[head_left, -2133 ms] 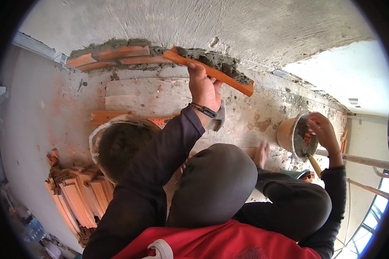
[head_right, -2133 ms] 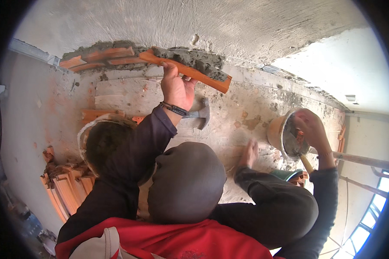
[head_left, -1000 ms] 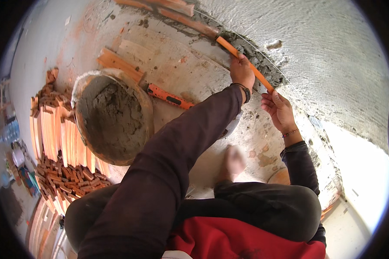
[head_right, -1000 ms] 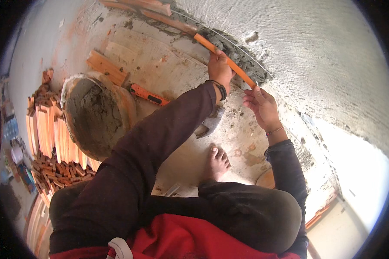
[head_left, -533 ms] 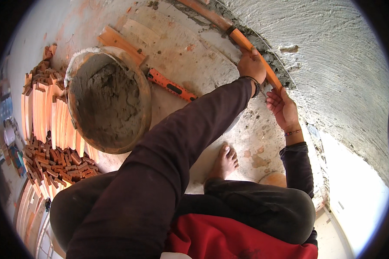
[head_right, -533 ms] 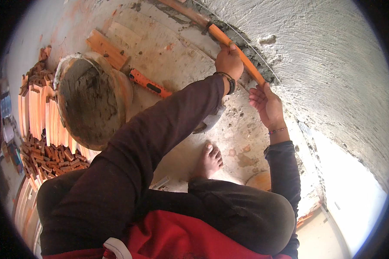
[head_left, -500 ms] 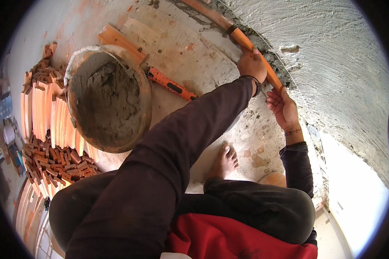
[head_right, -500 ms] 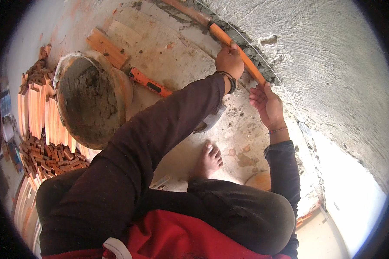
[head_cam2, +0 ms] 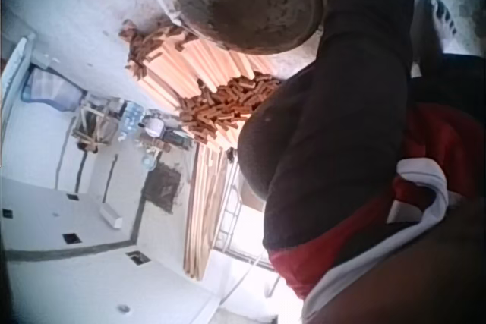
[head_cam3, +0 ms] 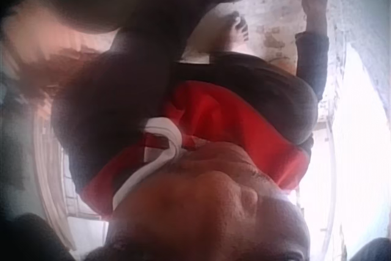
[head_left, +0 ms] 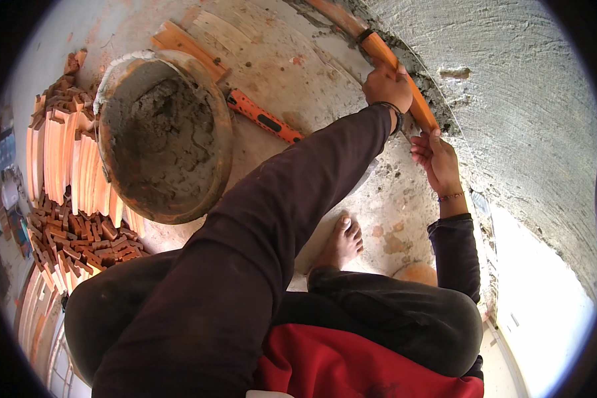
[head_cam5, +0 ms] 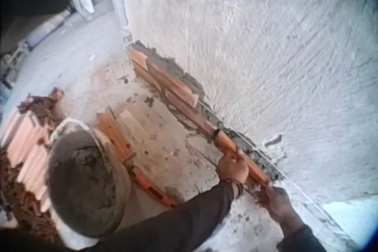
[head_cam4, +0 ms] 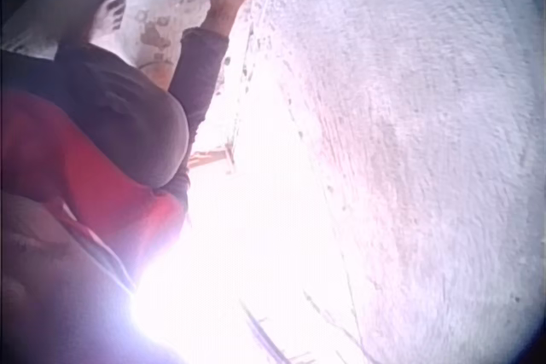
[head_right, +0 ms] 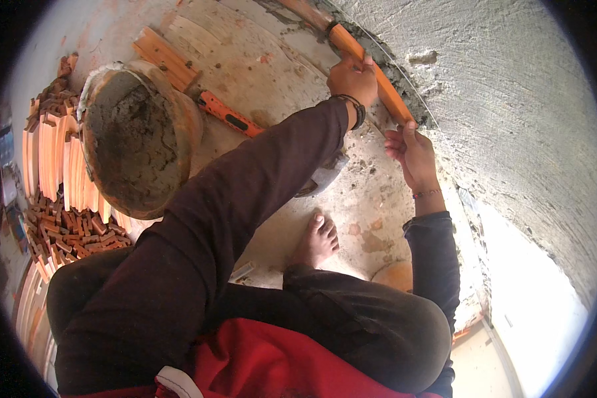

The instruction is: The person applies mortar to a wall using a trowel, rinses bricks in a bucket of water, applies mortar to the bricks, and positions them onto the wall while tapping them with a hammer.

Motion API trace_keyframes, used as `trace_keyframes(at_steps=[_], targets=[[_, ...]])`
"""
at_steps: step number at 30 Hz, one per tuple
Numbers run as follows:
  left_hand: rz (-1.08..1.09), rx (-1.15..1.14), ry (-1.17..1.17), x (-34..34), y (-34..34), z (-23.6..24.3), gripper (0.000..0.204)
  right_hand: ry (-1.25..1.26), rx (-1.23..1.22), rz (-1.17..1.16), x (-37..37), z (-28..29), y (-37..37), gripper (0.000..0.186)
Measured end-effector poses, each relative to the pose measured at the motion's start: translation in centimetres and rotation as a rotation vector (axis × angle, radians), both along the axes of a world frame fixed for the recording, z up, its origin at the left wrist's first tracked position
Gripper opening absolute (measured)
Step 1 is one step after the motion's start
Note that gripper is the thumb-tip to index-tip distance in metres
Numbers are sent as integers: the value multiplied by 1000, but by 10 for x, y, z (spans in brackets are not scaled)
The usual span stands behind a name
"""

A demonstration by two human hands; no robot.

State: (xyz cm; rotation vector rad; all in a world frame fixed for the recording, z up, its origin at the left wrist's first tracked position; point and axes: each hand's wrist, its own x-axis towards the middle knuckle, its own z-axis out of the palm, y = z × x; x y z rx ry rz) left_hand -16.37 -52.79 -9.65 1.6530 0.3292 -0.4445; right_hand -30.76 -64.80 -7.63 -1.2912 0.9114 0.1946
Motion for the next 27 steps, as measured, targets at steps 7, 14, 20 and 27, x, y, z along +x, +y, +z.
trace_keyframes(at_steps=[7, 14, 20, 27], targets=[[-42, 14, 8, 7, -6, -20, 32, 13, -80, -1, 4, -3, 3, 58], [35, -239, 121, 6, -5, -47, 53, 4, -177, -58, 0, -13, 12, 59], [-12, -235, 153, 3, -4, -41, 59, 47, -344, -85, 9, -19, 14, 50], [29, -227, 206, -1, -2, -14, 66, 110, -371, -175, 4, -3, 29, 50]])
